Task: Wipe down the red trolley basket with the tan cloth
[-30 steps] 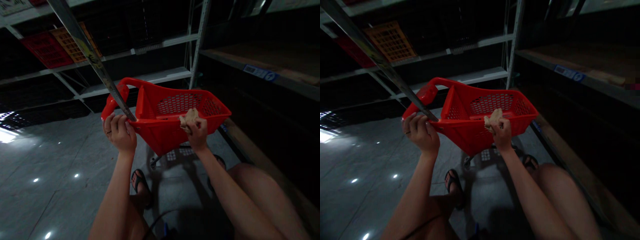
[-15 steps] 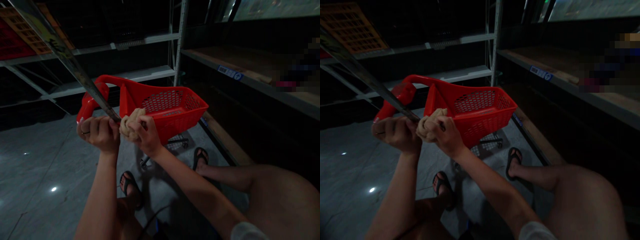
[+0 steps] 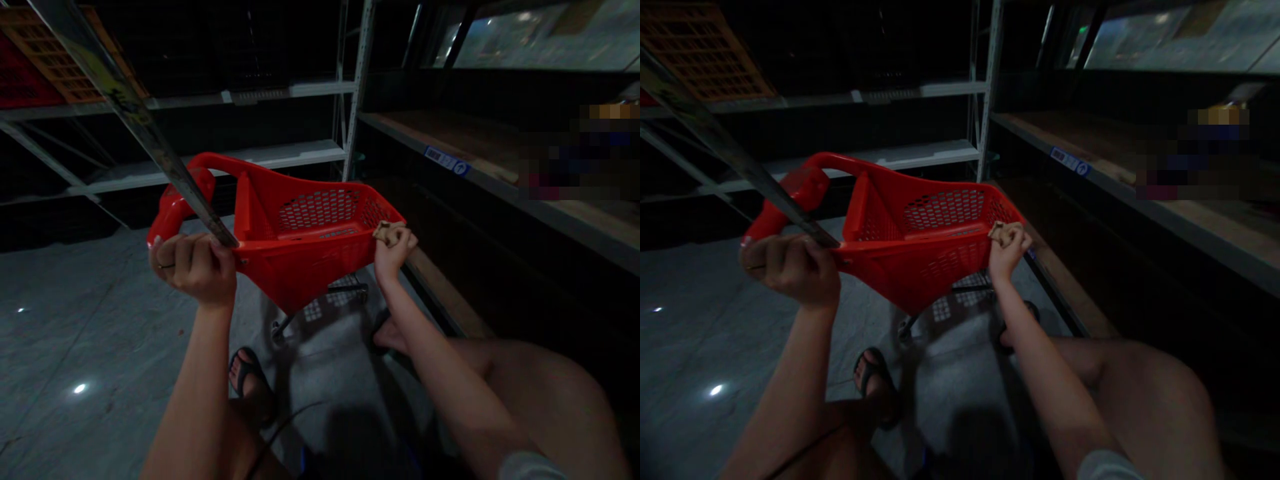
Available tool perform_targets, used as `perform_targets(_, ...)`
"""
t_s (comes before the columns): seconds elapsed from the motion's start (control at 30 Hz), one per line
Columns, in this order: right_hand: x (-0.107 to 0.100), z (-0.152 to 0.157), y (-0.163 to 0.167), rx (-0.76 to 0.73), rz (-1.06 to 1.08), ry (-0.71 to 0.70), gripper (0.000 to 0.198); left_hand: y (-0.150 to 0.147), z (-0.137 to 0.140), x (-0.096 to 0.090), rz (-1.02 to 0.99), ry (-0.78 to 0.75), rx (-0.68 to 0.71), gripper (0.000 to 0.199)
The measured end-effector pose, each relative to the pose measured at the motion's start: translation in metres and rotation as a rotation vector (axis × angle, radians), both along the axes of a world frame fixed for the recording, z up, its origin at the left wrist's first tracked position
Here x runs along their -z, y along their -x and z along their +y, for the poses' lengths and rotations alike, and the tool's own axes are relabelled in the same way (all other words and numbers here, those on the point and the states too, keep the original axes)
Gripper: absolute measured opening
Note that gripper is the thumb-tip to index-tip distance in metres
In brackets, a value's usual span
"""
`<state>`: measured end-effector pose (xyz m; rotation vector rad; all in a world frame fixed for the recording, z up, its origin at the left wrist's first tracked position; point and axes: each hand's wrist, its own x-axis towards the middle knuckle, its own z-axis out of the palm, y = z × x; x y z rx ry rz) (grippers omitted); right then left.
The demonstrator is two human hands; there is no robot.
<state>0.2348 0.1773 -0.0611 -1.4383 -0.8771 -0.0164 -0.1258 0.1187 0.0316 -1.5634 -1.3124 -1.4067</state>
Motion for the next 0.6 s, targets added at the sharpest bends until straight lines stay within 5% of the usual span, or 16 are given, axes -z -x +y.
perform_targets(0.13, -0.009, -0.048, 0.121, -0.307, -0.054, -0.036, 0.019, -0.007, -0.003, -0.003, -0.022, -0.014, -0.049, 0.012)
perform_targets(0.23, -0.041, -0.088, 0.202, -0.681, -0.141, -0.116, 0.020, -0.008, -0.003, -0.004, -0.027, 0.003, -0.052, 0.015)
perform_targets(0.33, -0.080, -0.104, 0.236, -0.796, -0.142, -0.135, 0.023, -0.008, -0.004, -0.004, -0.053, 0.030, -0.020, 0.021)
perform_targets(0.4, -0.088, -0.102, 0.237, -0.800, -0.160, -0.133, 0.023, -0.008, -0.006, -0.004, -0.075, 0.050, 0.010, 0.022)
perform_targets(0.5, -0.054, -0.093, 0.225, -0.819, -0.246, -0.168, 0.017, -0.011, -0.012, -0.004, -0.039, 0.058, 0.021, 0.017)
perform_targets(0.6, 0.017, -0.095, 0.207, -0.811, -0.255, -0.090, 0.010, -0.014, -0.016, -0.006, 0.018, 0.065, 0.005, 0.013)
